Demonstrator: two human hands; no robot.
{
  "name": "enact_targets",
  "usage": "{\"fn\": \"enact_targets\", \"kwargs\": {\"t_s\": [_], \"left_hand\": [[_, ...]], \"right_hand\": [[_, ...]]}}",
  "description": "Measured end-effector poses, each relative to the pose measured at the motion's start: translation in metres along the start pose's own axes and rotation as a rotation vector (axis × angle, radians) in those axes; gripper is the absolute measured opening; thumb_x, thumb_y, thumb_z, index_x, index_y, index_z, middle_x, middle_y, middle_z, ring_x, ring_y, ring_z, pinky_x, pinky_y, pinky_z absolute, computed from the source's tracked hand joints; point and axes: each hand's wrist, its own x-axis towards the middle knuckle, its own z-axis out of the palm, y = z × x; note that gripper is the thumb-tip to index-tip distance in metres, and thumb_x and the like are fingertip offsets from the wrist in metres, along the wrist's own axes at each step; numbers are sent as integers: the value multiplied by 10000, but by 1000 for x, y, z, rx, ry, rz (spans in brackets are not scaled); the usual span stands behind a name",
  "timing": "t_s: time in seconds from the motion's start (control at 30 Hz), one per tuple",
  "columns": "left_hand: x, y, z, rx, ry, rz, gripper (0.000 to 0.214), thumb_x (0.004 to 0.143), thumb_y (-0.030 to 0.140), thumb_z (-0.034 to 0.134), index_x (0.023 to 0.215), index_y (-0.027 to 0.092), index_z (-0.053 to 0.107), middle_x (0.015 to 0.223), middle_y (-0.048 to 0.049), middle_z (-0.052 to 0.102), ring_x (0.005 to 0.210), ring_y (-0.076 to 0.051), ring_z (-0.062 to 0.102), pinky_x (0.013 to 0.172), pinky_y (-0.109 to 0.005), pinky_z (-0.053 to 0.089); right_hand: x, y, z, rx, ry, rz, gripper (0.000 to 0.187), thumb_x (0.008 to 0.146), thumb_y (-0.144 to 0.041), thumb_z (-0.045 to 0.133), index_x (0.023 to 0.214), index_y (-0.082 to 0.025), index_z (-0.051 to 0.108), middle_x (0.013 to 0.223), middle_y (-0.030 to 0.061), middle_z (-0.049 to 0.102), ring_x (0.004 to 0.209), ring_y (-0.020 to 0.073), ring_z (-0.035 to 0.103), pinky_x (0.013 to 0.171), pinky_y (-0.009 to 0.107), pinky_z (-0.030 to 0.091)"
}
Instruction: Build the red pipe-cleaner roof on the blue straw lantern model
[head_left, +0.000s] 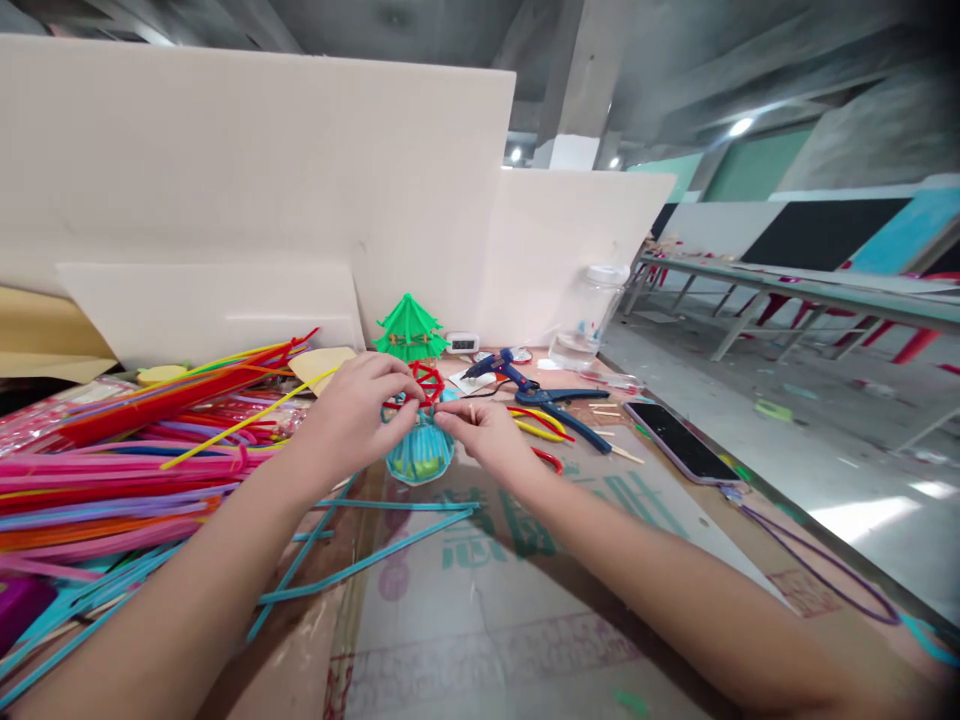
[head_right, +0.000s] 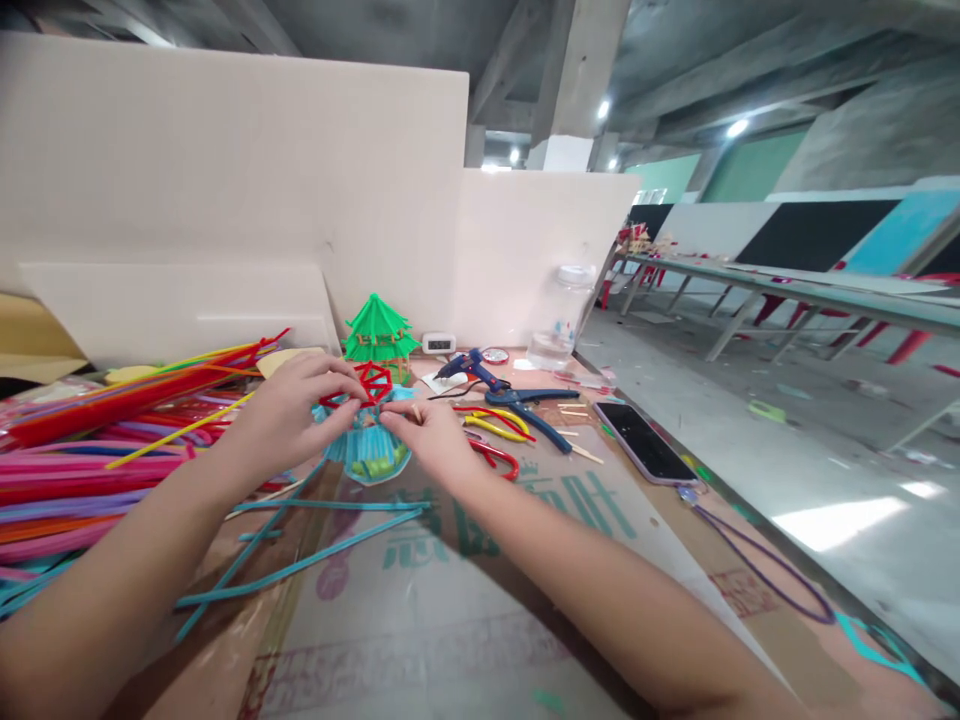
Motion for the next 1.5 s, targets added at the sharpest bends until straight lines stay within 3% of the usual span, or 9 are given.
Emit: {"fn": "enact_targets", "kwargs": {"t_s": [0.23, 0.47, 0.77, 1.07, 1.33, 1.5], "left_hand": [[1, 3, -5, -49, -20, 7, 190, 916, 289, 570, 928, 179, 726, 974, -68, 738, 1002, -239, 646, 908, -390, 472], [2, 0, -7, -71, -42, -67, 214, 914, 350, 608, 924, 189, 750, 966, -76, 709, 955, -234, 625, 859, -383, 472], [2, 6, -13, -37, -116, -43, 178, 906, 329, 605, 892, 201, 728, 914, -52, 709, 944, -236, 620, 862, -382, 458], [-1, -3, -13, -96, -130, 105, 227, 917, 307, 574, 983, 217, 771, 1005, -68, 706, 960, -216, 626, 842, -363, 487], [0, -1, -15, -93, -153, 69, 199, 903, 268, 593, 1042, 227, 729, 1003, -48, 717, 986, -220, 621, 855, -368, 482], [0, 0, -12, -55, -107, 142, 202, 935, 299, 565, 973, 223, 748, 978, -65, 699, 955, -226, 607, 825, -371, 473]], "right_hand": [[-3, -5, 6, 178, 92, 25, 272, 720, -432, 701, 822, -184, 656, 719, -5, 614, 648, 132, 509, 634, 275, 415], [-11, -9, 3, -31, 100, 0, 248, 786, -418, 655, 814, -180, 716, 607, -26, 525, 562, 116, 405, 533, 257, 304], [-17, -11, 5, -50, 100, -54, 227, 804, -381, 649, 810, -167, 723, 635, -22, 569, 569, 104, 429, 545, 243, 325], [-15, -6, 5, -81, 123, -49, 253, 796, -411, 642, 798, -172, 726, 589, -26, 497, 553, 106, 387, 520, 244, 290], [-15, -11, 6, -42, 148, -5, 233, 771, -381, 654, 789, -156, 712, 591, -28, 491, 552, 101, 381, 518, 241, 288], [-15, -12, 5, -55, 157, 7, 226, 775, -375, 655, 791, -156, 707, 572, -38, 448, 540, 99, 354, 502, 242, 266]]}}
